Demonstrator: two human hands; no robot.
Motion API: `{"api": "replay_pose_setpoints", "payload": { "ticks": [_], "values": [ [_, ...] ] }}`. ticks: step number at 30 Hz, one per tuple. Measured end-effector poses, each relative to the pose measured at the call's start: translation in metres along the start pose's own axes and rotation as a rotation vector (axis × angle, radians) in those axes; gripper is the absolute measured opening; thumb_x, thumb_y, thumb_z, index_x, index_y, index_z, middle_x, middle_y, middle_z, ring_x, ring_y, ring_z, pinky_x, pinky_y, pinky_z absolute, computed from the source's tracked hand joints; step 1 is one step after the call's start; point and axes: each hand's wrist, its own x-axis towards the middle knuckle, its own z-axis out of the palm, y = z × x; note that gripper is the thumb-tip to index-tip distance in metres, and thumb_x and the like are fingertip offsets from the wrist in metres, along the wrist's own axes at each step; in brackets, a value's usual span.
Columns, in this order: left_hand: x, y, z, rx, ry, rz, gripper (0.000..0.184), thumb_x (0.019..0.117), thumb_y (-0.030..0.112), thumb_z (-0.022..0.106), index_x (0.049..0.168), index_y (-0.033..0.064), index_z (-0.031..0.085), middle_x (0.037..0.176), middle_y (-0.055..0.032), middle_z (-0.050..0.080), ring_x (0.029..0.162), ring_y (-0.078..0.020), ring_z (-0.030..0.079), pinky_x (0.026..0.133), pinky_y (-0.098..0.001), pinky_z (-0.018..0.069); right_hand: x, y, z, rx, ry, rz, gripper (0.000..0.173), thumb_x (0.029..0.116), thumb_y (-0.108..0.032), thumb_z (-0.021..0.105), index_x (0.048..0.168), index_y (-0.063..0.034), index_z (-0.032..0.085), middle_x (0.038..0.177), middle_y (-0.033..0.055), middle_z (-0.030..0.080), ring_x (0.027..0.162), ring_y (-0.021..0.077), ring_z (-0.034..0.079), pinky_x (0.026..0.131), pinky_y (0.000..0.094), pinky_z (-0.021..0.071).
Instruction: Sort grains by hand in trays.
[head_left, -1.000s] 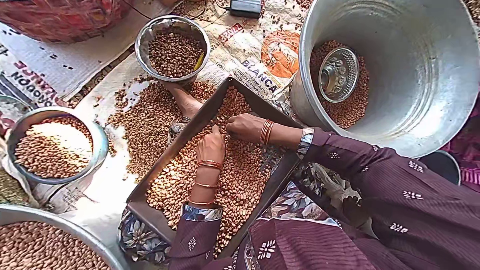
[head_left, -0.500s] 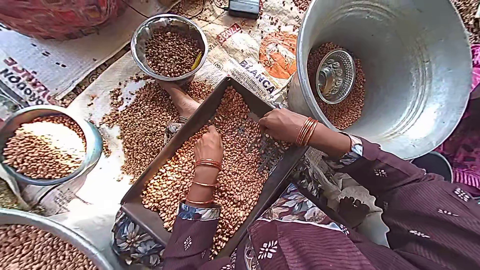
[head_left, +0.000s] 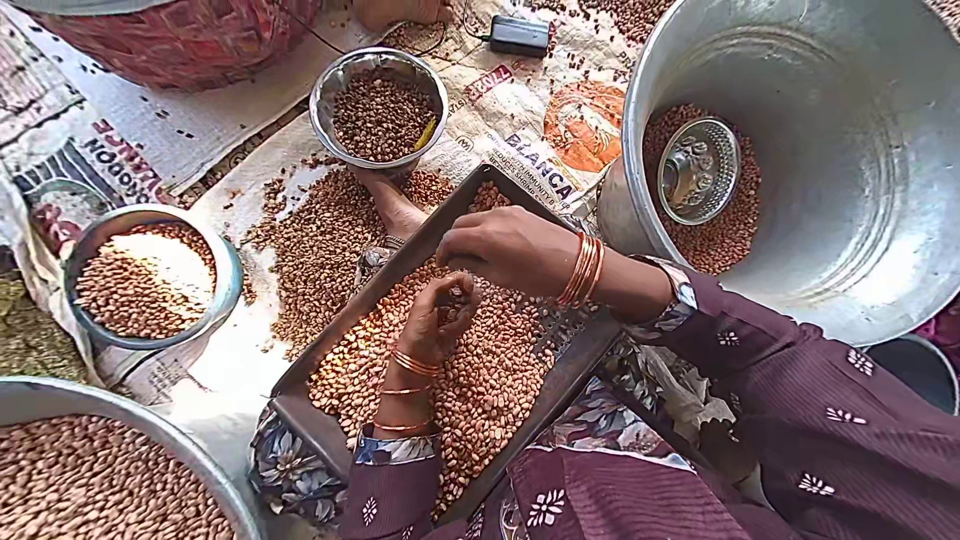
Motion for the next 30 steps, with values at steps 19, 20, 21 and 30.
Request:
{"api": "replay_pose_setpoints", "payload": {
  "ticks": [19,20,21,30],
  "values": [
    [-0.012,0.020,-0.043,0.162,0.266,0.406,0.036,0.1126,0.024,0.036,0.102,0.0095,0.067,0.067,0.0093,0.053,0.044,0.0041,0.036,0.040,-0.0096,0.0300,-0.011,0.041,0.030,-0.154,-0.500,0.491,0.024,0.0997,-0.002,0.055,0.120,0.0000,0.067,0.119,0.0215,0.066,0.110,0.0387,0.066,0.092,0.0526,0.0542],
    [-0.011,0.018,-0.043,0.200,0.283,0.428,0.037,0.1126,0.025,0.037,0.097,0.0103,0.067,0.065,0.0092,0.053,0.043,0.0038,0.036,0.040,-0.0099,0.0301,-0.016,0.042,0.026,-0.026,-0.486,0.412,0.022,0.1015,-0.002,0.052,0.115,-0.0032,0.070,0.114,0.0171,0.070,0.105,0.0339,0.068,0.091,0.0522,0.0540],
    [-0.010,0.016,-0.042,0.233,0.302,0.448,0.039,0.1126,0.027,0.037,0.091,0.0117,0.066,0.062,0.0093,0.052,0.043,0.0035,0.037,0.040,-0.0105,0.0301,-0.020,0.041,0.022,0.036,-0.441,0.385,0.023,0.1025,-0.001,0.050,0.113,-0.0052,0.071,0.111,0.0149,0.071,0.100,0.0312,0.070,0.089,0.0516,0.0549],
    [-0.003,0.008,-0.042,0.345,0.312,0.504,0.038,0.1111,0.027,0.044,0.085,0.0092,0.065,0.052,0.0090,0.041,0.040,0.0012,0.033,0.040,-0.0134,0.0297,-0.043,0.019,0.042,-0.105,-0.625,0.487,0.026,0.1061,-0.018,0.054,0.120,0.0006,0.065,0.111,0.0203,0.066,0.097,0.0354,0.069,0.084,0.0504,0.0554]
  ]
}}
